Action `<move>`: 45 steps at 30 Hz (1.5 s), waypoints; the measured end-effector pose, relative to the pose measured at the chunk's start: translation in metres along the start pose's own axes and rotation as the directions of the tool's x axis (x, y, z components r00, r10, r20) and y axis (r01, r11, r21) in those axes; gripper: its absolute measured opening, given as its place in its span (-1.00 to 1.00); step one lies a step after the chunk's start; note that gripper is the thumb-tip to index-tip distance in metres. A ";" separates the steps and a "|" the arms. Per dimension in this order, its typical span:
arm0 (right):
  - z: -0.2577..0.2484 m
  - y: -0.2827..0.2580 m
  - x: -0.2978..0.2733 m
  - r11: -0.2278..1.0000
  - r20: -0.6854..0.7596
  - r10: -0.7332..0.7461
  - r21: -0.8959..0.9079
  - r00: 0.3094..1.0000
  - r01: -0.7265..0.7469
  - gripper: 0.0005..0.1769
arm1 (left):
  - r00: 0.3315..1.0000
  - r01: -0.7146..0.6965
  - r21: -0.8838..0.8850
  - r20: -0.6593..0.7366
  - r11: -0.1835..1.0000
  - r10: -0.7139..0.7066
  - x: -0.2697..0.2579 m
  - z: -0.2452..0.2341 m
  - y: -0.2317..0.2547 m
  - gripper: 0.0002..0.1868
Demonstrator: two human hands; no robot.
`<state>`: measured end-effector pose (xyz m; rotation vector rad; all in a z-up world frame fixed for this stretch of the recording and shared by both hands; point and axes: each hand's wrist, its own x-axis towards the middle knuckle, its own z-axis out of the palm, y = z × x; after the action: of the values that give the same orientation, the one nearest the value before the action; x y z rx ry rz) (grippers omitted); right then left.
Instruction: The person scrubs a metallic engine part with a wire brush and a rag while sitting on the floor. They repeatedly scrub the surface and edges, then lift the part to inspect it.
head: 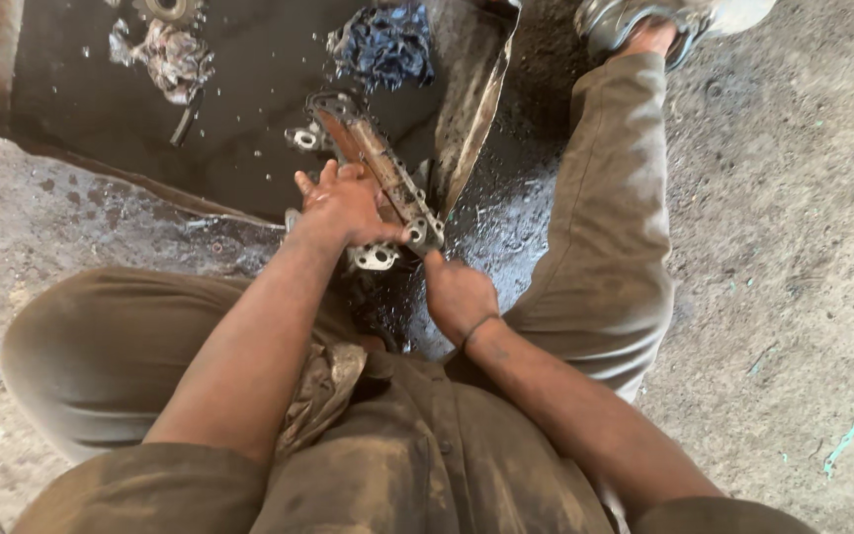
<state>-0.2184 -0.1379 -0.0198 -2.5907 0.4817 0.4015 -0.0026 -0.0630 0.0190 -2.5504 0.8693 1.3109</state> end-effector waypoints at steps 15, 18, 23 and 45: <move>-0.004 -0.009 0.008 0.998 0.081 0.069 -0.016 0.994 -0.068 -0.90 | 0.992 -0.026 -0.093 -0.123 0.995 0.014 0.006 0.007 -0.005 -0.21; -0.001 -0.009 0.022 0.991 0.123 0.136 -0.015 0.983 -0.136 -0.87 | 0.985 0.002 -0.104 -0.171 0.995 -0.019 0.012 0.013 0.000 -0.18; -0.008 -0.006 0.036 0.996 0.016 0.056 -0.065 0.998 -0.055 -0.85 | 0.950 -0.021 -0.187 -0.311 0.982 -0.039 0.005 0.026 0.001 -0.28; -0.015 -0.013 0.019 0.999 0.049 0.045 -0.029 0.998 -0.044 -0.86 | 0.989 -0.077 -0.134 -0.139 0.988 0.058 0.012 0.011 -0.011 -0.23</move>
<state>-0.1927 -0.1394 -0.0087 -2.5942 0.5211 0.4896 0.0012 -0.0545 0.0013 -2.7681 0.9271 1.2720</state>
